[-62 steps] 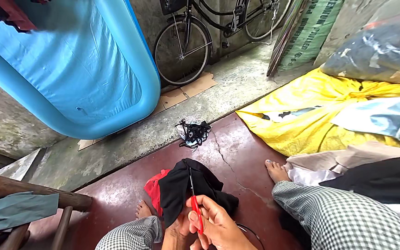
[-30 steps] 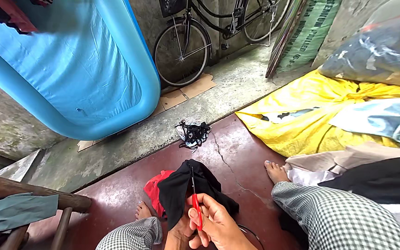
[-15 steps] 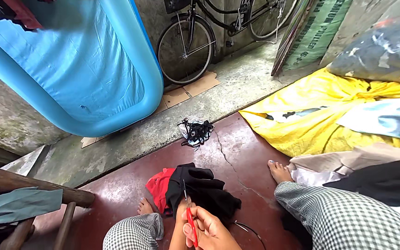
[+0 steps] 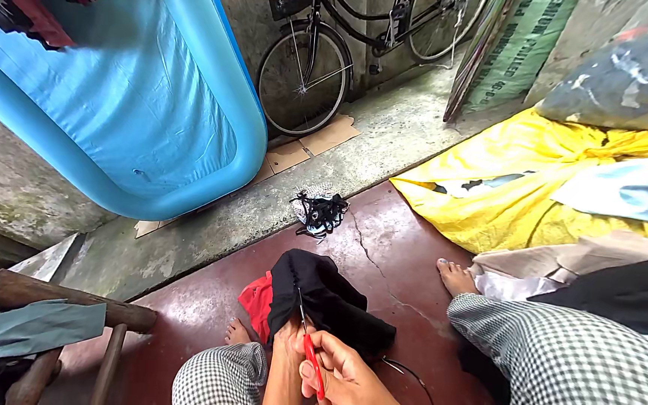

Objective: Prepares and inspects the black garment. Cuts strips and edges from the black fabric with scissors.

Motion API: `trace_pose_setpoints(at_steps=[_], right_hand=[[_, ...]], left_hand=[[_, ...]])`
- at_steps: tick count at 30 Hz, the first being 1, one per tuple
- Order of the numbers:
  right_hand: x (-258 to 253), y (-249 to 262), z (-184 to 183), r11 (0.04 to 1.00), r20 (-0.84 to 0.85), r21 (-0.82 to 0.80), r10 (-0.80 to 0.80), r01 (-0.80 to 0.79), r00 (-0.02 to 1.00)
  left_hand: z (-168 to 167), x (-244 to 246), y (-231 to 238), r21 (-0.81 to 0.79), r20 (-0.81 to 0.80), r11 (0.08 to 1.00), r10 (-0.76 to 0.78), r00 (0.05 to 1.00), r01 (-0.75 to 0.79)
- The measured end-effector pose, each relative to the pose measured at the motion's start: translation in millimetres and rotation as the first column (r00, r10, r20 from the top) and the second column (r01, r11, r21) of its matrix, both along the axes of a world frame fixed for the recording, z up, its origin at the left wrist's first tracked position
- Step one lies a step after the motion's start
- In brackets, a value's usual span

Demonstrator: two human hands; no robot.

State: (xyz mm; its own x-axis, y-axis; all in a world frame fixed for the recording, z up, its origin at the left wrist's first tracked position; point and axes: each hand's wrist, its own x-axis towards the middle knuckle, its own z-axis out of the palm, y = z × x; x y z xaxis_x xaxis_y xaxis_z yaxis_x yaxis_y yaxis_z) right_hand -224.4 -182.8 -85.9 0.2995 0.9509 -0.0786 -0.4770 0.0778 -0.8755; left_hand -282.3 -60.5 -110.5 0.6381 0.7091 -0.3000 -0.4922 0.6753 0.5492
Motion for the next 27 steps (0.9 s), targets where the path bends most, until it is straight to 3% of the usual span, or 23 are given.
trace_pose_setpoints(at_steps=[6,8,15,19,22,25,27], right_hand=[[0.8,-1.1,7.0,0.998,-0.07,0.019,0.065,-0.064,0.995],[0.1,-1.0,6.4,0.998,-0.084,0.015,0.064,-0.063,0.994],[-2.5,0.1,7.6,1.0,-0.086,-0.031,0.0,-0.003,0.996],[-8.3,0.3,4.1,0.997,-0.091,-0.019,-0.073,0.072,0.993],[-12.3,-0.4,5.8,0.998,-0.129,-0.002,-0.061,0.061,0.99],[-10.4,-1.1,8.6,1.0,-0.135,0.002,-0.017,0.017,0.991],[-9.9,-1.2,9.9,1.0,-0.126,-0.009,-0.017,0.016,0.992]], left_hand=[[11.3,-1.0,-6.4,0.301,-0.226,0.949,-0.021,0.974,0.09],[10.2,-2.8,-7.1,0.329,-0.256,0.939,-0.008,0.967,0.095],[22.6,-11.1,-14.9,0.319,-0.324,0.935,-0.047,0.945,0.155],[11.3,-16.4,-8.5,0.349,-0.235,0.905,-0.168,0.957,0.244],[11.3,-10.7,-8.0,0.289,-0.265,0.938,-0.112,0.958,0.19],[12.6,-3.0,-6.5,0.225,-0.123,0.961,-0.133,0.983,0.158],[14.1,-4.4,-6.6,0.22,-0.112,0.958,-0.16,0.981,0.181]])
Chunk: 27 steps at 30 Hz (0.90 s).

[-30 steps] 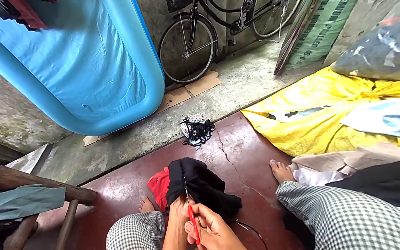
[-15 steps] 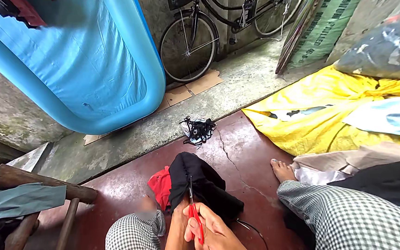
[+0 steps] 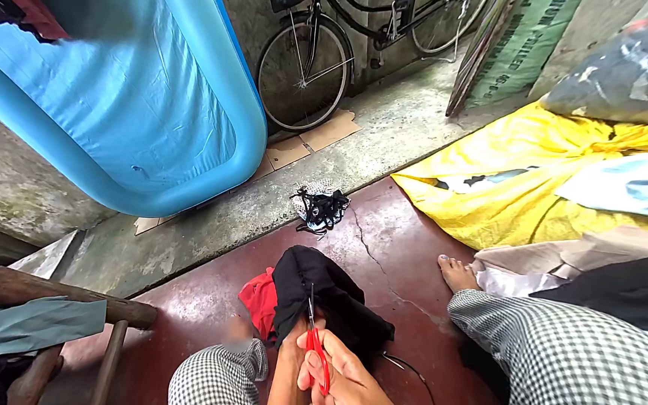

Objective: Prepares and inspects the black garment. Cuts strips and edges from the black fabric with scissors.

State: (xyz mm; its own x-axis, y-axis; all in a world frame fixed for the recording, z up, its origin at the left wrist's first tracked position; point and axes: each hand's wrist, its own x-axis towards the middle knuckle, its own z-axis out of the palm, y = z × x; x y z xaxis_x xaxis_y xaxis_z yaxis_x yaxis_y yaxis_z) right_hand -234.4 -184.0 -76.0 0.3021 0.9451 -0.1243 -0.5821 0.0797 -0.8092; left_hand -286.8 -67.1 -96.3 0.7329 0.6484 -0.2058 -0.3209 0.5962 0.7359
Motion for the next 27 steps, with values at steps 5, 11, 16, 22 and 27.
trace_pose_setpoints(at_steps=[5,11,16,22,27], right_hand=[[3.8,0.2,2.1,0.999,0.033,-0.024,-0.025,0.025,0.999],[3.5,0.0,1.0,0.997,-0.003,-0.051,-0.065,0.065,0.998],[2.9,-0.3,-3.3,0.996,0.042,-0.017,-0.092,0.093,0.995],[10.8,0.1,-4.3,1.0,0.075,-0.015,-0.005,0.007,0.997],[13.2,-0.2,-2.9,1.0,0.116,-0.014,-0.018,0.019,0.993]], left_hand=[[7.0,-0.9,-6.4,-0.041,-0.038,0.999,0.027,0.999,-0.029],[6.3,-15.0,-8.9,-0.023,-0.024,0.996,-0.09,0.996,0.089],[4.0,-10.1,-7.9,0.053,-0.058,0.997,-0.05,0.997,0.053],[-1.1,-4.0,-1.2,0.003,-0.015,1.0,-0.006,1.0,0.006],[7.1,7.3,-4.6,-0.094,-0.027,0.99,0.102,0.994,-0.104]])
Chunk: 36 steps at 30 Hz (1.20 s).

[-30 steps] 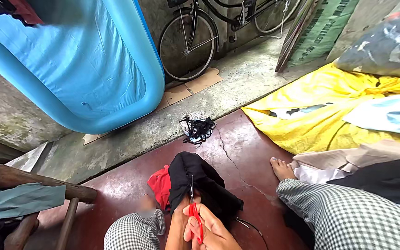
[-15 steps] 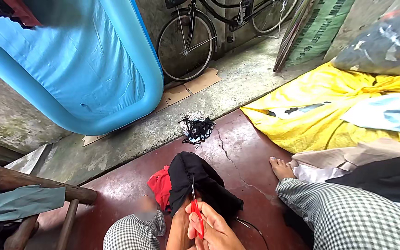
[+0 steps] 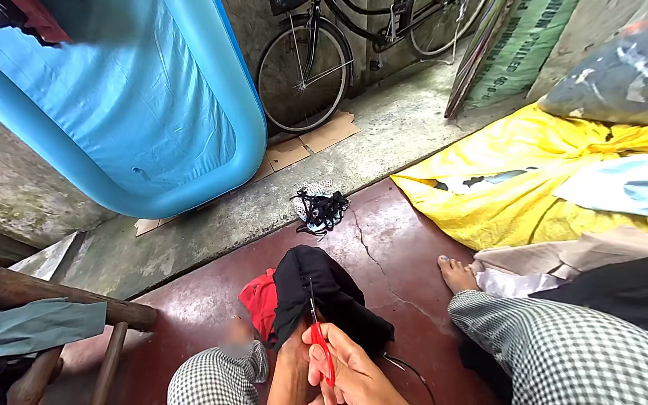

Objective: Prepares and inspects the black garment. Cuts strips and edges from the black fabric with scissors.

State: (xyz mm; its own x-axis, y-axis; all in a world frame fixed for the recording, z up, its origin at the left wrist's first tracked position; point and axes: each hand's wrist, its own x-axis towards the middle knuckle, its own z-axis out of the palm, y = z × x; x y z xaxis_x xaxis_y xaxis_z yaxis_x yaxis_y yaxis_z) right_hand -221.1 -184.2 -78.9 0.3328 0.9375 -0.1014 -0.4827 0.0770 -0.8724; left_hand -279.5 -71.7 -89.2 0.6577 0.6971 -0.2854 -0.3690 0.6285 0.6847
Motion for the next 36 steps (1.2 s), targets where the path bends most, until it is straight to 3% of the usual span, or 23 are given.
trace_pose_setpoints(at_steps=[4,9,20,25,28,30,34,36], right_hand=[[-2.3,0.5,-5.2,0.999,0.051,-0.013,-0.031,0.032,0.998],[1.1,1.6,-4.4,0.999,0.043,-0.015,0.036,-0.035,0.998],[5.6,1.4,-8.7,0.999,0.154,-0.013,0.032,-0.03,0.988],[6.8,0.6,-6.3,0.999,0.121,0.016,0.05,-0.052,0.991],[8.9,1.3,-7.0,1.0,0.119,0.009,0.028,-0.03,0.993],[10.0,2.0,-9.6,1.0,0.119,0.009,0.008,-0.01,0.993],[10.9,1.8,-8.6,0.998,0.087,0.01,0.056,-0.057,0.995],[11.8,1.0,-6.0,0.995,0.06,0.008,0.094,-0.095,0.994]], left_hand=[[-1.7,1.5,5.1,0.018,-0.045,0.998,-0.056,0.997,0.057],[-17.6,1.6,9.4,-0.003,0.065,1.0,0.017,0.998,-0.017],[-24.1,4.2,14.3,0.016,0.097,0.998,0.054,0.994,-0.055],[-4.2,11.3,11.8,-0.01,0.135,1.0,0.022,0.991,-0.021],[12.7,21.0,4.3,-0.014,0.019,0.988,0.155,0.988,-0.154],[11.2,20.0,-2.4,0.168,-0.099,0.959,0.249,0.964,-0.23],[-3.1,7.6,3.3,0.157,-0.091,0.972,0.189,0.978,-0.173],[-12.1,5.2,10.2,0.026,0.081,0.997,0.074,0.994,-0.077]])
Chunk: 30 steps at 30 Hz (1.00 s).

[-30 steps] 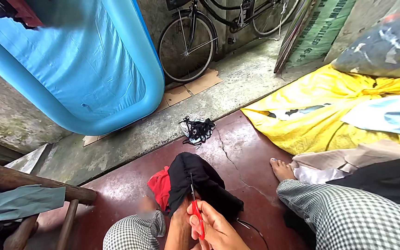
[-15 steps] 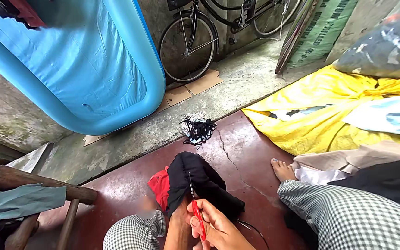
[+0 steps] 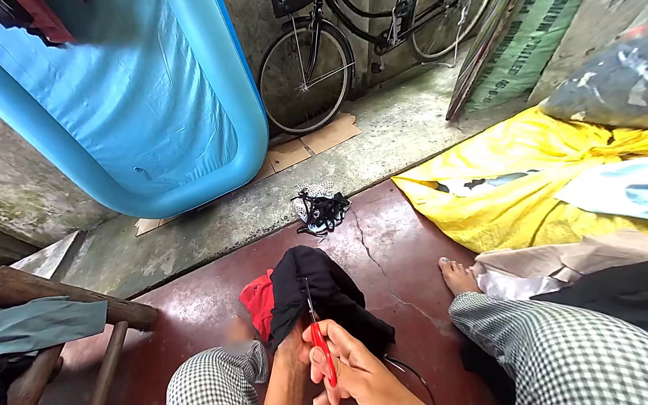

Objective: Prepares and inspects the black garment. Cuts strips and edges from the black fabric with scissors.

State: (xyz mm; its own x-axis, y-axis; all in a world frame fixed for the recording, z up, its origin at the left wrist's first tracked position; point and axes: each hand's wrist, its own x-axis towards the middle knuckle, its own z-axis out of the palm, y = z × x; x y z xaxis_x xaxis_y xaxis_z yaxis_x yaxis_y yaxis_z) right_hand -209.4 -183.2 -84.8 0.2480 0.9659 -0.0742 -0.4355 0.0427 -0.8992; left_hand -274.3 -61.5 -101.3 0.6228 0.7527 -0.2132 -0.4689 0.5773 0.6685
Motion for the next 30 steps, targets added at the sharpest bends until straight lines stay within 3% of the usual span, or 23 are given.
trace_pose_setpoints(at_steps=[2,4,9,12,15,20,30], right_hand=[[0.9,-0.3,1.2,1.0,-0.007,0.005,-0.006,0.006,1.0],[1.6,0.3,0.4,1.0,0.001,0.018,-0.021,0.021,1.0],[3.0,2.2,-6.1,0.998,0.065,0.052,-0.047,0.043,0.997],[6.1,2.0,-2.3,0.999,0.026,0.042,-0.009,0.008,1.0],[7.0,2.8,-4.4,0.996,0.022,0.081,-0.027,0.025,0.999],[6.4,2.8,-6.3,0.996,0.033,0.07,-0.05,0.048,0.998],[7.4,5.6,-5.8,0.993,0.001,0.099,-0.07,0.07,0.998]], left_hand=[[0.4,1.1,2.2,-0.09,0.106,0.993,-0.07,0.992,0.08],[10.3,2.9,-0.2,-0.137,0.097,0.988,-0.062,0.993,0.075],[-13.7,-3.4,7.0,0.039,0.138,0.995,-0.101,0.985,0.097],[-12.9,-6.4,8.7,-0.013,0.204,0.987,-0.155,0.967,0.161],[-7.7,-7.4,4.4,-0.093,0.121,0.982,-0.153,0.981,0.164],[-11.9,-8.1,6.6,0.031,0.107,0.988,-0.152,0.983,0.15],[-17.2,-9.6,8.2,0.019,0.235,0.963,-0.264,0.935,0.267]])
